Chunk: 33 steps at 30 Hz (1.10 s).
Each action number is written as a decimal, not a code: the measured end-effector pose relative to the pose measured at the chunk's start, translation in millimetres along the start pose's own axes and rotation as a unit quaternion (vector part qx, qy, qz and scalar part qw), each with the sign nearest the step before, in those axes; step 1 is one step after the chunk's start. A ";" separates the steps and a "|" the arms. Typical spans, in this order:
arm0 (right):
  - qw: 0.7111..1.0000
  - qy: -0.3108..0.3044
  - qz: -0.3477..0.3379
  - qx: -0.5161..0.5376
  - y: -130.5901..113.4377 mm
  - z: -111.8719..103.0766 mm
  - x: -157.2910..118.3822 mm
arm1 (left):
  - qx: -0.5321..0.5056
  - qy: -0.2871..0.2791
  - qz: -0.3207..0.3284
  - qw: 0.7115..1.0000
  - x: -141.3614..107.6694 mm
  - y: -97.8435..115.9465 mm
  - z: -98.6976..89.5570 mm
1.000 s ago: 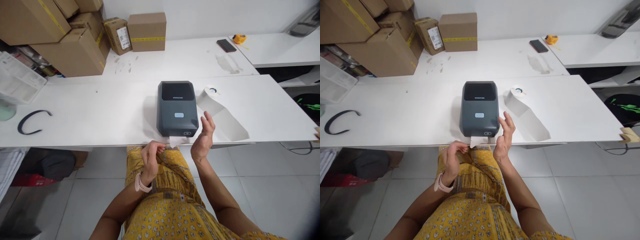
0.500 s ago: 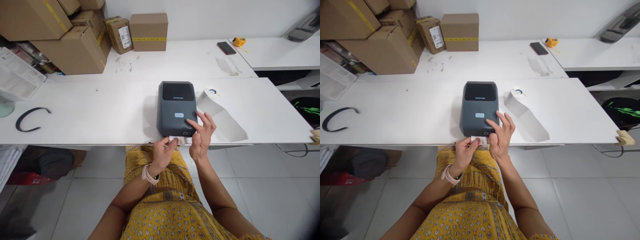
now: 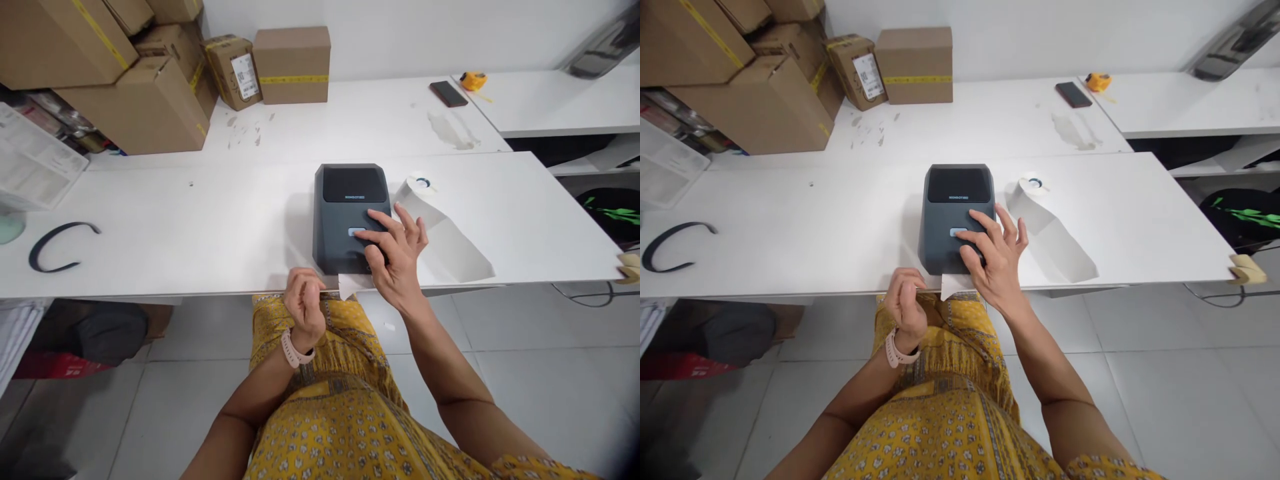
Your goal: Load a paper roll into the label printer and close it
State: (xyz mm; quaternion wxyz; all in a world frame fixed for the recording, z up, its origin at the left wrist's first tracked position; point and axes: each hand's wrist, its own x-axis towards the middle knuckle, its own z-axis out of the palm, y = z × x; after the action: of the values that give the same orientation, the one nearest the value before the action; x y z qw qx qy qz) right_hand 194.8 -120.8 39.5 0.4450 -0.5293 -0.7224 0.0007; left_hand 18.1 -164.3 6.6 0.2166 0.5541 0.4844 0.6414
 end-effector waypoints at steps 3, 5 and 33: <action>0.994 0.001 0.025 0.107 7.7 2.2 -14.9 | 0.024 0.007 0.003 1.000 14.0 -1.0 -0.2; 0.984 0.038 0.054 0.166 15.0 7.8 -29.4 | 0.020 -0.038 -0.009 0.999 19.8 -1.9 -1.1; 0.989 0.114 -0.007 0.095 65.1 21.0 144.3 | 0.326 -0.258 -0.135 0.899 153.4 -9.9 47.9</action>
State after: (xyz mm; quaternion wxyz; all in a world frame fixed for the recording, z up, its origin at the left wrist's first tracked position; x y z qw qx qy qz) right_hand 224.7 28.2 88.8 0.5725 -0.4764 -0.6673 0.0060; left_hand 14.9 -16.8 70.9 0.2254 0.6692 0.6638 0.2466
